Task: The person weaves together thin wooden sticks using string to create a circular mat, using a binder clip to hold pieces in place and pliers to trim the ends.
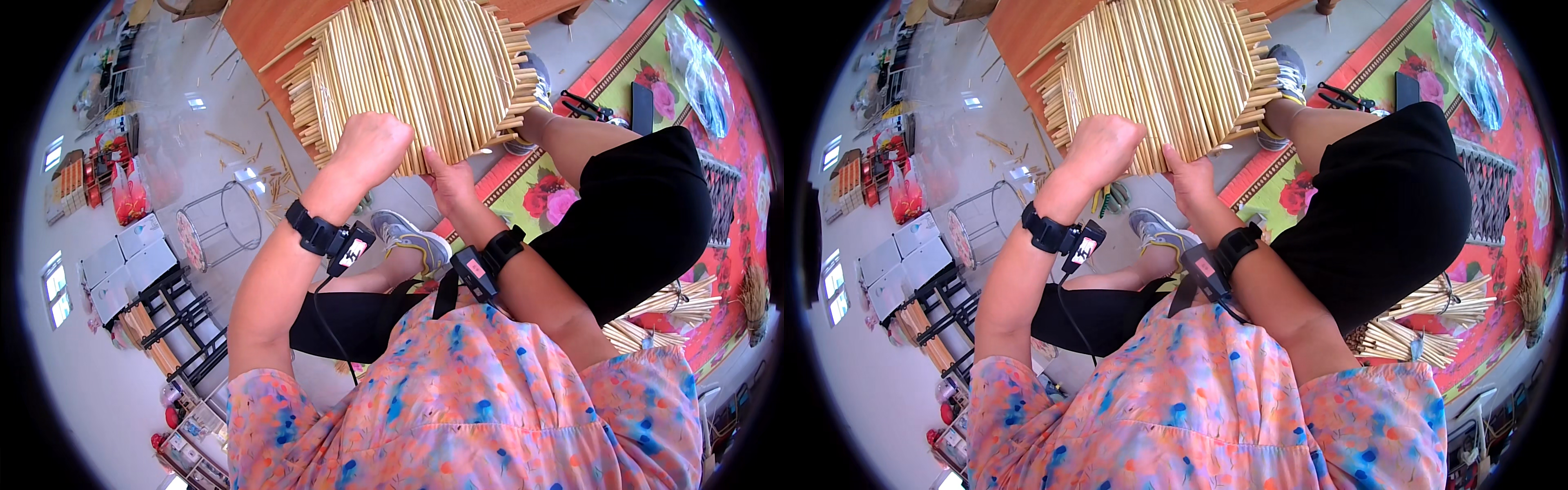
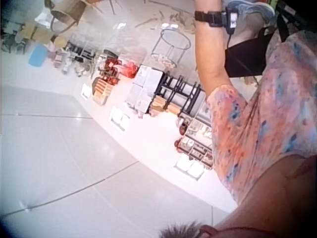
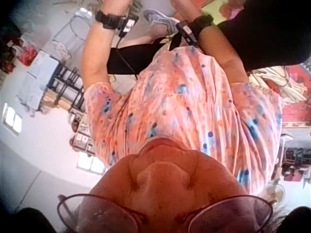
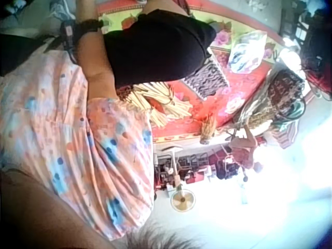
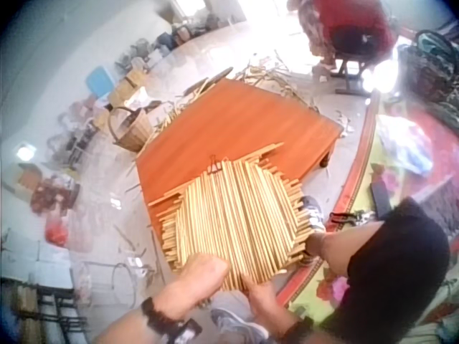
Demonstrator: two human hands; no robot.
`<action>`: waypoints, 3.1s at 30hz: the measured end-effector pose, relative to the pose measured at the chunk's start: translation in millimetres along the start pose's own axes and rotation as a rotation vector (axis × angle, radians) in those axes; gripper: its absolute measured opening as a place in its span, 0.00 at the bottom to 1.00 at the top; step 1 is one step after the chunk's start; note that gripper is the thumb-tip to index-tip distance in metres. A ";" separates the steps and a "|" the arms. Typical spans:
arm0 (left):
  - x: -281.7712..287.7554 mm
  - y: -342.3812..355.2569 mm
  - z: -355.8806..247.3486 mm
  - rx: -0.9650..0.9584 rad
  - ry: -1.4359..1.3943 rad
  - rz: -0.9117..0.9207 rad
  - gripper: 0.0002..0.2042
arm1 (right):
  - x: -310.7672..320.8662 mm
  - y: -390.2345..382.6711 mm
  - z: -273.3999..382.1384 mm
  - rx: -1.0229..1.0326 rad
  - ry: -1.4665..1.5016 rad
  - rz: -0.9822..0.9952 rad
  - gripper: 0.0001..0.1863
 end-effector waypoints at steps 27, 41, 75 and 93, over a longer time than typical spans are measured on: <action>-14.4 12.4 -25.2 0.009 -0.021 -0.052 0.05 | 5.0 9.0 -1.7 0.051 -0.095 0.021 0.19; -14.6 12.5 -32.6 0.079 0.043 -0.077 0.05 | 0.3 4.8 2.1 0.043 -0.207 0.010 0.18; -50.8 17.7 -47.0 0.244 0.022 -0.258 0.05 | 5.5 8.0 -3.4 0.184 -0.210 -0.033 0.14; -53.8 15.9 -40.1 0.153 -0.069 -0.291 0.05 | 5.7 4.7 0.5 0.169 -0.140 0.057 0.08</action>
Point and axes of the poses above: each hand's wrist, its own y-axis towards the middle knuckle, its own x-axis out of the back of the hand, z = x × y, the point moved 3 cm from there along y, towards the middle knuckle, and after that the axes turned 4 degrees about -z, right-handed, at the moved point
